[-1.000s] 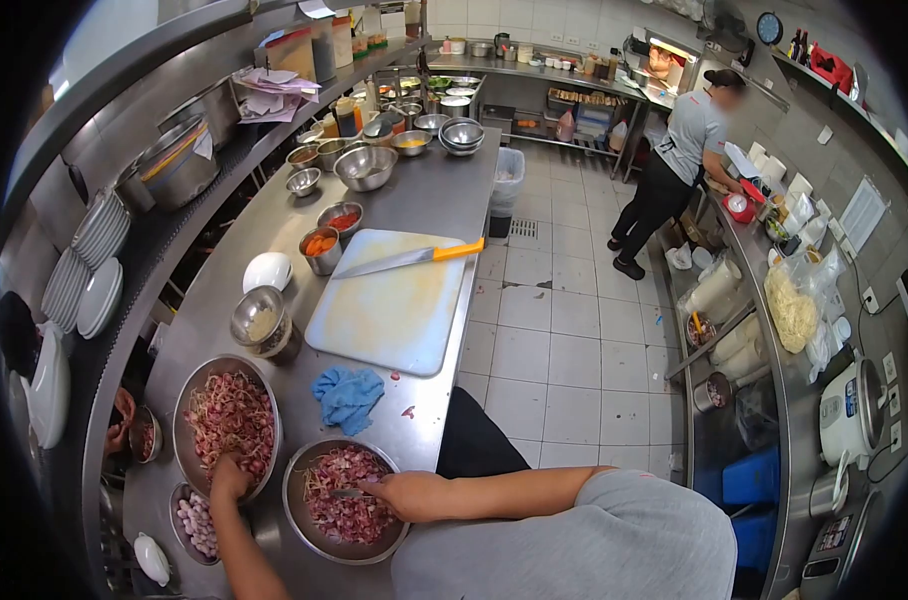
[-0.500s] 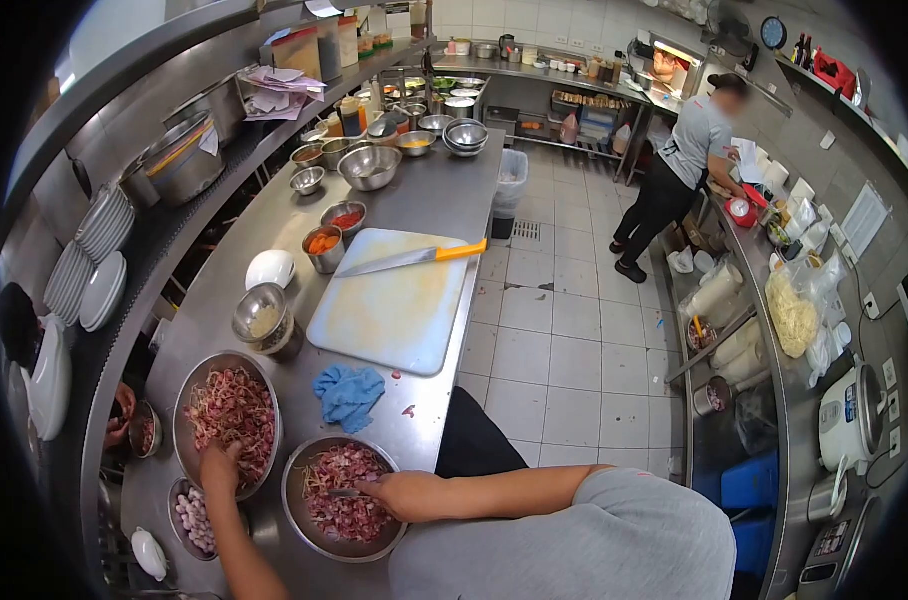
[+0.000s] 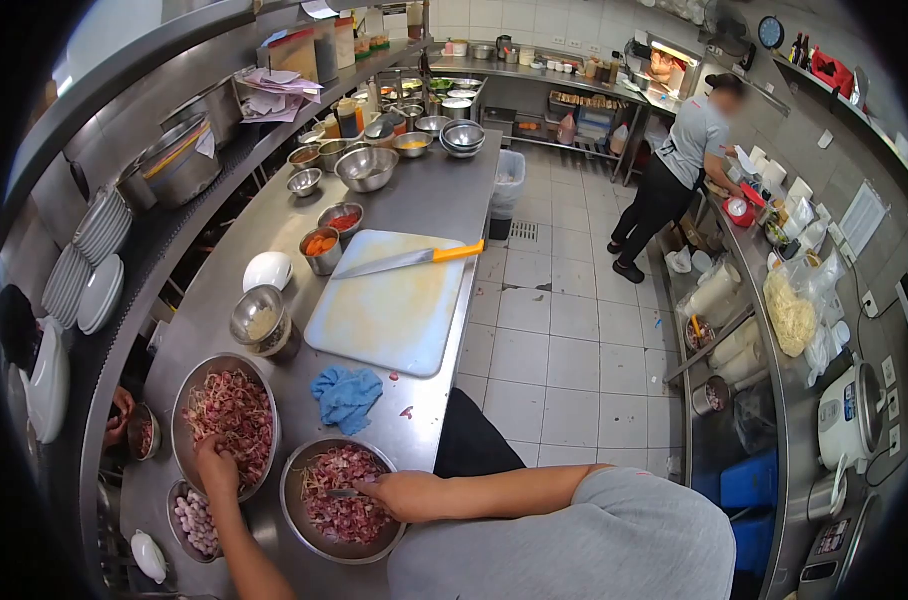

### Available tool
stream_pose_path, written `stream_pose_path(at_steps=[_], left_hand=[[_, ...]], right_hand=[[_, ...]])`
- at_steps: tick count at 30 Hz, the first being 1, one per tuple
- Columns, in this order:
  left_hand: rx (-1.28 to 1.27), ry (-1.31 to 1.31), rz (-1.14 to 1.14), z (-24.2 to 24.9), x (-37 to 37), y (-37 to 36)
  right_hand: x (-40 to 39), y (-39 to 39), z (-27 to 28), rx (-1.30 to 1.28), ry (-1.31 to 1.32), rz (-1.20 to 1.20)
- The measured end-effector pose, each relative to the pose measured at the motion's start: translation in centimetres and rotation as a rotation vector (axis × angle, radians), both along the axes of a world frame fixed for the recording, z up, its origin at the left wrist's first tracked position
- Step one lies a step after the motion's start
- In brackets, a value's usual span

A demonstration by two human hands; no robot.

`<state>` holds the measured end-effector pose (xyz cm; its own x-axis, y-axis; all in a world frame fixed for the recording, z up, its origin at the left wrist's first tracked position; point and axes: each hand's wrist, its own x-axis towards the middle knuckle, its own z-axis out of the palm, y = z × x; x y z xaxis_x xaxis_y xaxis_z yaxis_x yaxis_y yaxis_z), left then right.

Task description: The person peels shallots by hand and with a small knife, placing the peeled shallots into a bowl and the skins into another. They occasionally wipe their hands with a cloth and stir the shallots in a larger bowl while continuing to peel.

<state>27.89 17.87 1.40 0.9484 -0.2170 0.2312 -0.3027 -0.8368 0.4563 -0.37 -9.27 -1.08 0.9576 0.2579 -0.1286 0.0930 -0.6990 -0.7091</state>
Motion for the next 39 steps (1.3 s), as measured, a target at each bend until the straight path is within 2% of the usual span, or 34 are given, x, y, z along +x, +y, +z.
stream_pose_path(at_steps=[8, 9, 12, 16, 18, 22, 28, 30, 31, 33, 34, 36, 39], left_hand=[[-0.043, -0.099, -0.004, -0.5, -0.7, -0.4], [-0.013, -0.163, -0.011, 0.1, -1.3, -0.9], [-0.040, -0.110, 0.018, 3.2, -4.1, -3.0], [0.034, 0.023, 0.006, 1.5, -2.4, -1.6], [-0.010, -0.163, -0.080, 0.5, -2.1, -1.2], [-0.032, -0.055, -0.034, 0.6, -2.6, -1.2], [-0.096, -0.096, -0.196, 0.1, -5.3, -1.6], [-0.303, 0.146, -0.077, 0.7, -6.9, -2.3], [-0.305, 0.147, -0.074, 0.5, -7.2, -2.2], [-0.611, 0.437, 0.006, 0.2, -7.8, -1.8], [-0.610, 0.439, 0.010, 0.5, -8.9, -2.1], [-0.818, 0.330, -0.066, 1.0, -11.3, -3.0], [-0.763, 0.429, -0.120, -0.5, -12.4, -1.3]], right_hand=[[-0.4, -0.4, 0.7, 0.028, -0.010, 0.013], [-0.3, -0.3, 0.4, 0.027, -0.002, 0.013], [-0.4, -0.3, 0.4, 0.030, 0.002, 0.010], [-0.3, -0.2, 0.4, 0.022, 0.019, -0.026], [-0.2, -0.3, 0.5, 0.022, 0.031, -0.026], [-0.2, 0.0, -0.4, 0.012, 0.001, -0.022], [-0.3, -0.2, -0.2, 0.010, 0.035, -0.001], [-0.3, -0.2, 0.0, 0.020, 0.033, -0.001], [-0.3, -0.2, 0.1, 0.031, 0.029, -0.003], [-0.2, -0.4, 0.8, 0.048, 0.032, -0.017], [-0.2, -0.5, 1.1, 0.066, 0.031, -0.036], [-0.1, -0.6, 1.3, 0.062, 0.039, -0.053], [-0.2, -0.6, 1.8, 0.055, 0.047, -0.073]])
